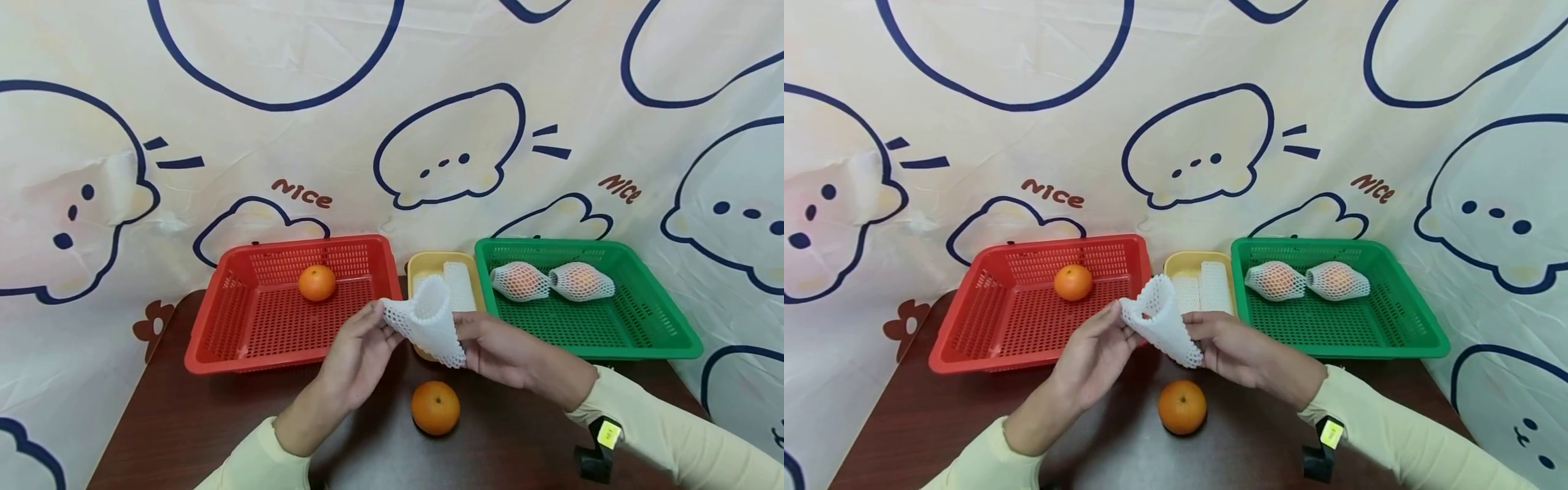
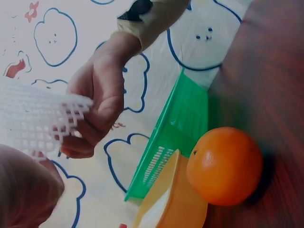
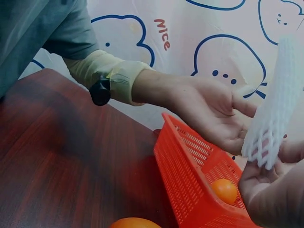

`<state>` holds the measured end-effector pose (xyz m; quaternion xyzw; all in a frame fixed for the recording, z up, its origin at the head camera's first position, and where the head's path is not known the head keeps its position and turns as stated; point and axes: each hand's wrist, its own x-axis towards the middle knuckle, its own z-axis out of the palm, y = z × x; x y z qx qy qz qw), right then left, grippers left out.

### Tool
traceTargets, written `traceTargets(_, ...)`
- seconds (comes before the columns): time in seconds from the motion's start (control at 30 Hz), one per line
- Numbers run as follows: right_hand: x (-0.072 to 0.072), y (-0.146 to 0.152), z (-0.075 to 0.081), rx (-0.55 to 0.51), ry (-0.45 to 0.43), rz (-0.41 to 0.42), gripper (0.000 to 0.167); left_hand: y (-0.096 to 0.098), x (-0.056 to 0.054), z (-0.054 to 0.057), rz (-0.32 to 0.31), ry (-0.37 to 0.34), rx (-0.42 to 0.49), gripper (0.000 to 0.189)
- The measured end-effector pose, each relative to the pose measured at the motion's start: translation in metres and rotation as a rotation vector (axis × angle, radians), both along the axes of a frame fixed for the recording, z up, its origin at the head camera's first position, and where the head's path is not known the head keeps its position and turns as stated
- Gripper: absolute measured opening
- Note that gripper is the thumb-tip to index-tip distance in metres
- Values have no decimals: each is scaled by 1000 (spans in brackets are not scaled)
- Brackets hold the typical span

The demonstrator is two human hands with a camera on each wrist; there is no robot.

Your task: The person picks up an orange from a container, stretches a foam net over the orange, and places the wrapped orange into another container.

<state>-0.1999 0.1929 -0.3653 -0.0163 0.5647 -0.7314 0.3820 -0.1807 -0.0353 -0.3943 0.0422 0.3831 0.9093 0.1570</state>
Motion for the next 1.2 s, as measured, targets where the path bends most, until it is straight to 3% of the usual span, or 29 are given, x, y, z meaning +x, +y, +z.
traceTargets(0.13,2,-1,-2,-77,8,38,27,-1,0,0,-23,8,86,35)
traceTargets(0.23,2,0,-1,-55,0,38,27,-1,3,-3,-54,-14,91,36)
traceTargets(0.37,0,2,1,1,-14,34,43,1,12,-11,-89,-64,35,33)
traceTargets(0.47,-2,4,2,-13,2,19,50,3,21,-17,-109,-118,-15,32)
traceTargets(0.67,-4,11,-5,-130,38,31,41,5,32,-26,-148,-163,-78,35)
traceTargets(0.73,-3,12,-9,-170,33,52,36,5,32,-28,-123,-158,-83,34)
traceTargets(0.83,-1,13,-16,-199,29,87,35,5,29,-28,-29,-153,-80,32)
traceTargets(1.0,7,14,-32,-94,22,96,45,6,23,-31,117,-162,-145,23)
traceTargets(1.1,13,16,-44,5,26,84,48,8,24,-36,134,-177,-265,19)
traceTargets(1.2,18,18,-56,98,44,62,39,13,30,-46,94,-198,-400,19)
